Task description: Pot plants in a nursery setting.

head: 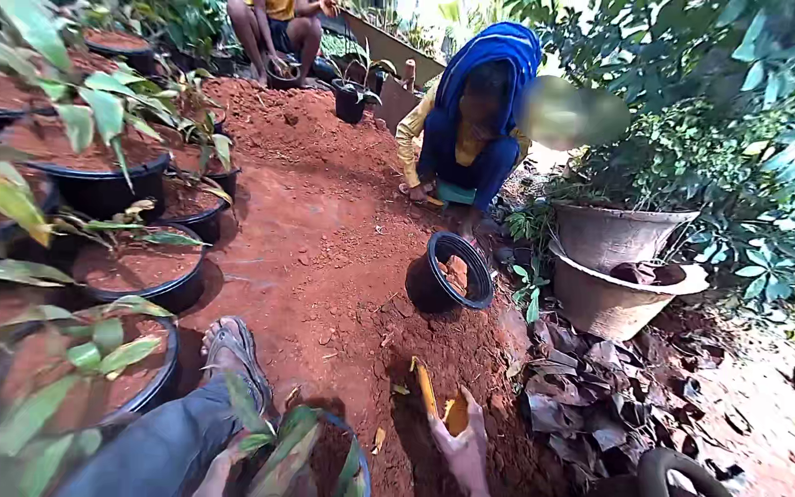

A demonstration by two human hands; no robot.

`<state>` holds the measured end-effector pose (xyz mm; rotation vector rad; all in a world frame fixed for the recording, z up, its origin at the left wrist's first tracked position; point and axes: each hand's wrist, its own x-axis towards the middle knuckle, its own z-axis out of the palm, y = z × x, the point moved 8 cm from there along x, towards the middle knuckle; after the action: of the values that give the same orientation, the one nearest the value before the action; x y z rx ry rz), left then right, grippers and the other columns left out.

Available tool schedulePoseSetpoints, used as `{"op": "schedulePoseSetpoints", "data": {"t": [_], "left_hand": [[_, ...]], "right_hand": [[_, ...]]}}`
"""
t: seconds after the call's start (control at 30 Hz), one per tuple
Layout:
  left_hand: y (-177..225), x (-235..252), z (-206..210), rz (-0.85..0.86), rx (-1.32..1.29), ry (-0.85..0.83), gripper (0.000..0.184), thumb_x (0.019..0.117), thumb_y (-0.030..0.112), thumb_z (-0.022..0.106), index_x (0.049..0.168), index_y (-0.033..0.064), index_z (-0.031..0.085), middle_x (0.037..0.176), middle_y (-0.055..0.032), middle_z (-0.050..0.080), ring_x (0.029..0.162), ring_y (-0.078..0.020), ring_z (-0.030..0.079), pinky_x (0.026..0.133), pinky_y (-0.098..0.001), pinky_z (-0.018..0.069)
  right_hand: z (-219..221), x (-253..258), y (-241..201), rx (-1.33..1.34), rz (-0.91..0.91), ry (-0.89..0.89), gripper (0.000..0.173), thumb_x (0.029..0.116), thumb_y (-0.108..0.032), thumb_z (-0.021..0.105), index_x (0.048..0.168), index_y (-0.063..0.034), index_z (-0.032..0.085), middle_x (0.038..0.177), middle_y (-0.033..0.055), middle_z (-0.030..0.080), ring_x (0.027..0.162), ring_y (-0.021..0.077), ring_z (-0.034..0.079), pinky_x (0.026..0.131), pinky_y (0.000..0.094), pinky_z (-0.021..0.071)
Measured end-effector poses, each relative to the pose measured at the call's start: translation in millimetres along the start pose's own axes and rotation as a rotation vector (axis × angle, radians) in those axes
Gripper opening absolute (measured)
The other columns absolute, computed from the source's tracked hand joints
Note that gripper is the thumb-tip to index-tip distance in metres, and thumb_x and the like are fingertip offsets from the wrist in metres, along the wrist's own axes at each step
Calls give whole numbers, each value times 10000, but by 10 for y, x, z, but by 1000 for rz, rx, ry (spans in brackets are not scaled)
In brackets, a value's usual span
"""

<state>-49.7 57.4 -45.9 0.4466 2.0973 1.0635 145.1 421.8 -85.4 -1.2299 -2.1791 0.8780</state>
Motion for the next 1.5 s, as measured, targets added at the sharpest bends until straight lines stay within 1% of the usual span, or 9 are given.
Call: {"op": "schedulePoseSetpoints", "data": {"t": [0.17,0.37,0.53,0.73,0.83,1.07,1.23,1.37,1.5], "left_hand": [[125,108,175,9,-190,-10,1128,777,354,869,1614,24,188,1468,-252,521,1319,-364,562,1116,-548,457],[396,66,553,107,105,-233,901,863,318,819,1600,100,348,1580,-202,428,1443,-416,410,1179,-589,342],[452,-57,778,246,264,-193,759,901,311,763,1546,73,444,1602,-200,403,1464,-446,379,1139,-612,384],[546,-242,953,169,407,-261,763,940,277,708,1573,22,367,1660,-285,222,1496,-532,265,1152,-671,327],[556,-282,997,152,424,-286,770,941,264,702,1582,26,348,1664,-284,211,1510,-532,231,1161,-675,311],[542,-303,1068,157,436,-297,764,916,237,715,1572,45,372,1571,-301,385,1446,-545,344,1147,-699,306],[580,-337,1000,165,409,-312,636,940,201,678,1506,14,455,1553,-318,394,1430,-543,370,1142,-679,333],[582,-308,1001,142,394,-312,722,932,207,688,1569,50,385,1613,-310,303,1467,-546,308,1149,-686,319],[594,-285,1017,132,382,-324,746,926,232,697,1575,53,377,1658,-308,195,1483,-558,262,1149,-692,308]], "right_hand": [[-267,-265,-376,24,-223,-115,967,726,-343,804,1453,157,407,1407,386,500,1297,442,538,1099,516,448],[-426,-233,-836,-31,-465,-260,1001,762,-479,790,1426,171,417,1392,377,509,1304,379,537,1109,433,444],[-387,-155,-1450,-121,-632,-446,974,736,-457,820,1395,168,470,1344,376,549,1246,419,576,1076,495,469],[-30,-223,-2317,-394,-897,-670,960,664,-510,887,1408,13,578,1349,250,619,1270,407,585,1074,534,476],[292,-377,-2629,-589,-1068,-796,933,643,-494,887,1440,-116,580,1355,175,624,1254,402,582,955,553,542],[979,-1077,-3088,-1114,-1237,-1183,787,773,-86,795,1499,-152,499,1492,182,508,1387,461,439,971,659,464],[1134,-1352,-3285,-1350,-1258,-1135,655,860,68,636,1477,-110,509,1449,172,525,1388,422,442,963,614,482],[970,-1052,-3219,-1315,-1050,-1108,927,756,-224,844,1565,-126,401,1542,203,441,1430,460,383,1004,637,455],[577,-412,-2787,-1073,-757,-981,1090,684,-409,882,1598,-130,358,1549,226,422,1417,463,396,1087,584,434]]}}
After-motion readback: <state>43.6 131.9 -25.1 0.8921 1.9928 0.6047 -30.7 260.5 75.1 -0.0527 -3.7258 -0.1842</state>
